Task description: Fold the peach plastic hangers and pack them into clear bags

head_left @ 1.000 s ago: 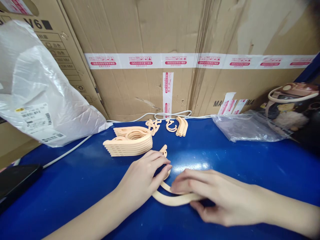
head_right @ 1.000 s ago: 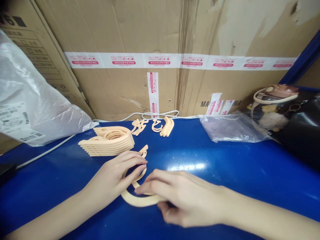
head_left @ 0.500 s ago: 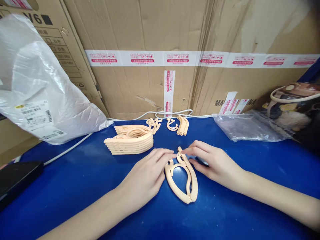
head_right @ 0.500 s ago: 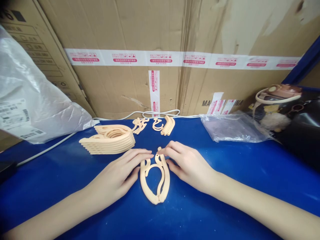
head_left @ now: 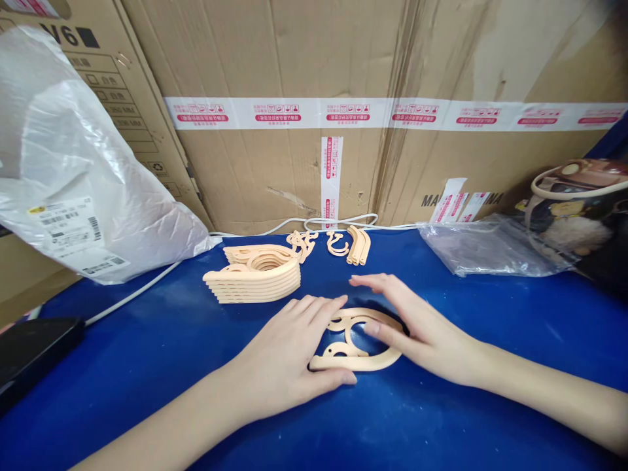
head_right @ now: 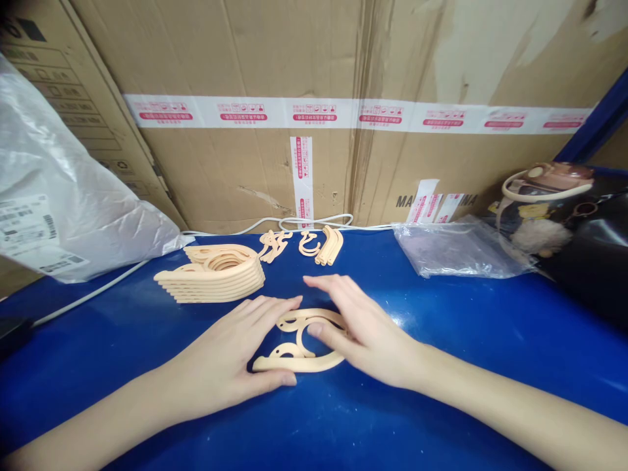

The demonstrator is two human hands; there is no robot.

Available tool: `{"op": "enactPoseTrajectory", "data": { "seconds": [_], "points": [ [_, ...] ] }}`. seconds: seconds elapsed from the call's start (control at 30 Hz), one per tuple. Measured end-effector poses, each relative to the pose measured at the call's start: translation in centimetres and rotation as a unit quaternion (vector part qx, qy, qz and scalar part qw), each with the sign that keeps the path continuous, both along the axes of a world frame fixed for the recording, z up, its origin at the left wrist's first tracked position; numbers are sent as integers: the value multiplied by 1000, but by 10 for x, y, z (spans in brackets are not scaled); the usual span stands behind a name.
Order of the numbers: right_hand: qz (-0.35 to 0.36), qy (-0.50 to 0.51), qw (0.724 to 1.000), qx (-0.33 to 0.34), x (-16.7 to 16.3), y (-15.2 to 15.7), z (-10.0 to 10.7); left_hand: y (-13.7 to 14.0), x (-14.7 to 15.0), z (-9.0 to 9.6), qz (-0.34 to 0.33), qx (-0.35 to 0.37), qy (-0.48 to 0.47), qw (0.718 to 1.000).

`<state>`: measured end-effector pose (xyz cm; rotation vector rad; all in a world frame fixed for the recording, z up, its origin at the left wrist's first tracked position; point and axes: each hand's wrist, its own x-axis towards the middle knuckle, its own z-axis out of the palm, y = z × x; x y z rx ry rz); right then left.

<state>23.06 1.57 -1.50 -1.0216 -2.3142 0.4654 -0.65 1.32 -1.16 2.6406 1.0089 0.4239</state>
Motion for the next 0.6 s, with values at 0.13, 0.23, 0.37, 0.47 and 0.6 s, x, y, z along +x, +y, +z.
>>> {"op": "enactPoseTrajectory", "data": {
  "seconds": [0.13, 0.23, 0.37, 0.47, 0.6],
  "points": [
    [-116, -41, 992, 37, 6, 10, 3, 0, 2, 4, -14, 51, -2, 999],
    [-127, -108, 985, 43, 9, 17, 7, 3, 0, 5, -16, 118, -14, 993],
    [-71, 30, 983, -167, 8, 19, 10, 8, -4, 5, 12, 218, -20, 976],
    [-37, 176, 933, -313, 4, 16, 10, 10, -6, 5, 19, 263, -6, 965],
    [-46, 245, 901, -356, 0, 13, 10, 11, -7, 6, 21, 283, 8, 959]
  ]
}}
